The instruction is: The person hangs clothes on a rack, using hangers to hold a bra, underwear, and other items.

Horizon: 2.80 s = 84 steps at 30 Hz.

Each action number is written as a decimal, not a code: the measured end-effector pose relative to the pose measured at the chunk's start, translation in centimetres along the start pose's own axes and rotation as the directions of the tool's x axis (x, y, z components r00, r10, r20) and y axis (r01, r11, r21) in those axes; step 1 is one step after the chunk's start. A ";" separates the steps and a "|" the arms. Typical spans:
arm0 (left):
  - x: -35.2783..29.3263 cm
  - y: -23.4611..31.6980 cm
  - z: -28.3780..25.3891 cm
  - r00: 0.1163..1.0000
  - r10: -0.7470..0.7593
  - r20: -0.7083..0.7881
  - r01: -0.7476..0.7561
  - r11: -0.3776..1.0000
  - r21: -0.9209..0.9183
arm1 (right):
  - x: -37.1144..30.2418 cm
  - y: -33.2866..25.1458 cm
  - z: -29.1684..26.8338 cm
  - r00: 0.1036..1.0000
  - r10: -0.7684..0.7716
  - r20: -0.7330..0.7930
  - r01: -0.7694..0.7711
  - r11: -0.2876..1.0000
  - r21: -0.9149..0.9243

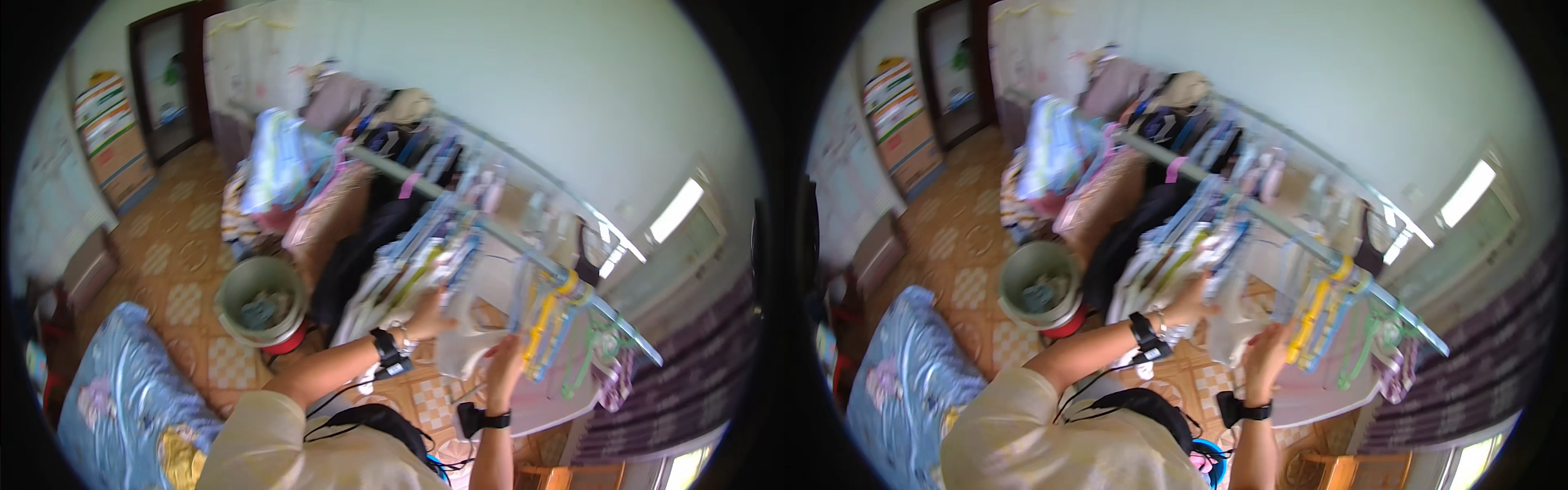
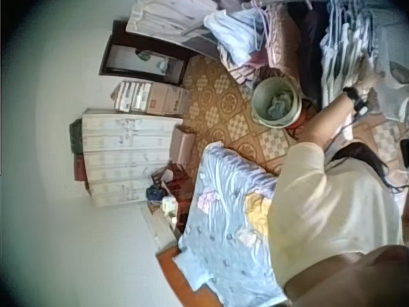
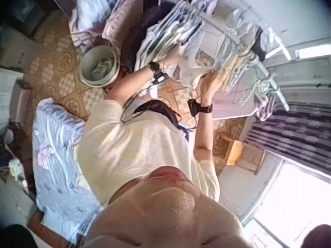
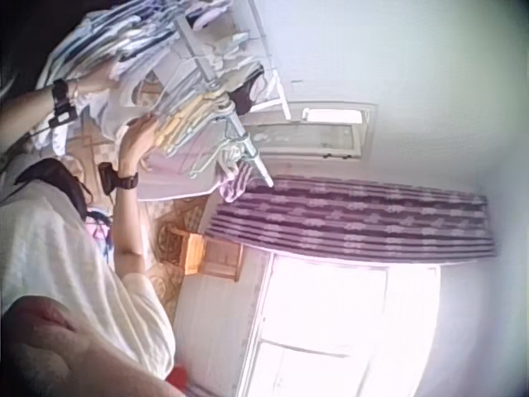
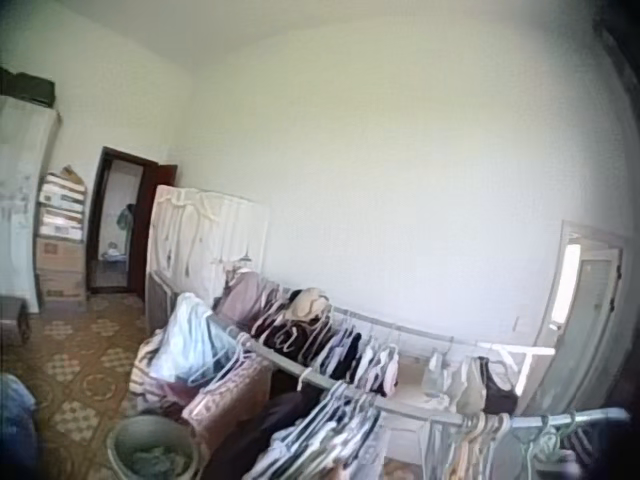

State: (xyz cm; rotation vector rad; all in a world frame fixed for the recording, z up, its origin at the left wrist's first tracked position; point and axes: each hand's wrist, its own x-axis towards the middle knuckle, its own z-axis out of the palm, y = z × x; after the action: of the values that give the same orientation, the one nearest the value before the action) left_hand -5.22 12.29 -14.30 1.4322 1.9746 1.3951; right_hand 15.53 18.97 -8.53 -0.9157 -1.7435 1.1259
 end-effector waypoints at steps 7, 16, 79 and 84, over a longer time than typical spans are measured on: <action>-12.1 -0.3 -14.5 0.976 0.113 0.188 -0.077 0.979 -0.187 | -0.7 -1.1 5.5 0.995 -0.091 0.050 0.102 0.784 -0.612; -24.6 -32.8 -30.2 0.725 -0.688 -0.009 0.688 0.725 -0.039 | -4.0 -3.3 8.8 0.993 0.081 0.081 -0.001 0.713 -0.701; -22.9 -21.6 -41.0 0.847 -0.409 0.340 0.506 0.420 -0.754 | -11.5 -12.4 46.9 0.524 0.272 0.808 -0.798 0.488 0.353; -20.0 -18.5 -37.1 0.917 -0.028 0.397 0.155 0.943 -0.293 | -11.4 -18.1 41.0 0.601 0.295 0.743 -0.790 0.355 0.499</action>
State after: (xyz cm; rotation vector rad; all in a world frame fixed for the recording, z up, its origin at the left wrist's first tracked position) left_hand -33.11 -24.19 -17.90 1.3219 1.4711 1.2077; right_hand -20.14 -10.13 -4.34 -0.6165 -0.9461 2.6264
